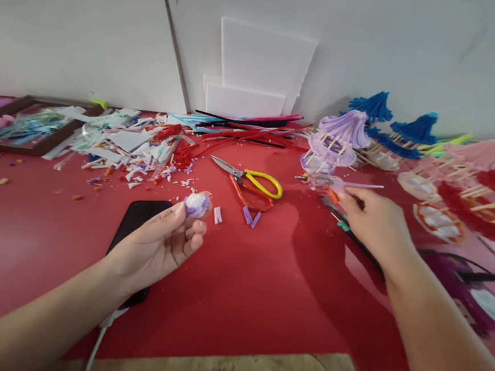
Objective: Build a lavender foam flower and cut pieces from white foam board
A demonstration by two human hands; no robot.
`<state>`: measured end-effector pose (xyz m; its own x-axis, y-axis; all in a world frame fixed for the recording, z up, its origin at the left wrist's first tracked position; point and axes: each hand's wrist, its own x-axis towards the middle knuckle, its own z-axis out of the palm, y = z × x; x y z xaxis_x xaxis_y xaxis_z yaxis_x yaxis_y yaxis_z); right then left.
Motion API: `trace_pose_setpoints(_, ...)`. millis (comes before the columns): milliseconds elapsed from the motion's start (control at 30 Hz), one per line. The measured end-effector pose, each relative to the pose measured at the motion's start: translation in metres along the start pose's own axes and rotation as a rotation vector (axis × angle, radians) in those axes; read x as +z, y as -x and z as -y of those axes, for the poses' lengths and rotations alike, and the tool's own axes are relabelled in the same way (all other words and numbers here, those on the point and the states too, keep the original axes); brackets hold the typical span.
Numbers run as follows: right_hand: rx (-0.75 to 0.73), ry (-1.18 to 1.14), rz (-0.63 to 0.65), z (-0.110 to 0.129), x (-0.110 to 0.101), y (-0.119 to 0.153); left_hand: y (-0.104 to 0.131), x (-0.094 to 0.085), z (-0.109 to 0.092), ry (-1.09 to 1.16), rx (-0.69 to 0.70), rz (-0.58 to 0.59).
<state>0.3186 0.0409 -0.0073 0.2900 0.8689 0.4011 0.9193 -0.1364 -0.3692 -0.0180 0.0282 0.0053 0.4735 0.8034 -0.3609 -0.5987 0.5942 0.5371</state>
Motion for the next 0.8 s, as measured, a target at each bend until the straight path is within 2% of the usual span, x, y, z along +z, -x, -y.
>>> trace_pose_setpoints(133,0.026,0.194,0.119,-0.004,0.005,0.001,0.0,-0.002,-0.002,-0.033,0.049,0.03)
trace_pose_setpoints(200,-0.009,0.249,0.13,0.001,0.004,0.003,-0.001,-0.003,-0.002,-0.048,0.064,0.019)
trace_pose_setpoints(333,-0.174,0.256,0.065,0.03,-0.004,0.008,-0.002,-0.003,0.001,-0.112,0.123,0.002)
trace_pose_setpoints(433,-0.334,0.176,0.105,0.058,-0.004,0.014,-0.002,-0.002,0.005,-0.197,0.173,0.028)
trace_pose_setpoints(500,-0.462,0.088,0.203,0.073,0.001,0.018,-0.002,-0.002,0.006,-0.257,0.188,0.039)
trace_pose_setpoints(600,-0.605,-0.056,0.417,0.085,0.012,0.021,-0.003,0.0,0.007,-0.325,0.196,0.055)
trace_pose_setpoints(700,-0.555,-0.067,0.575,0.085,0.021,0.023,-0.002,-0.001,0.008,-0.386,0.212,0.071)
trace_pose_setpoints(800,-0.481,-0.074,0.67,0.08,0.024,0.025,-0.001,-0.003,0.009,-0.453,0.224,0.083)
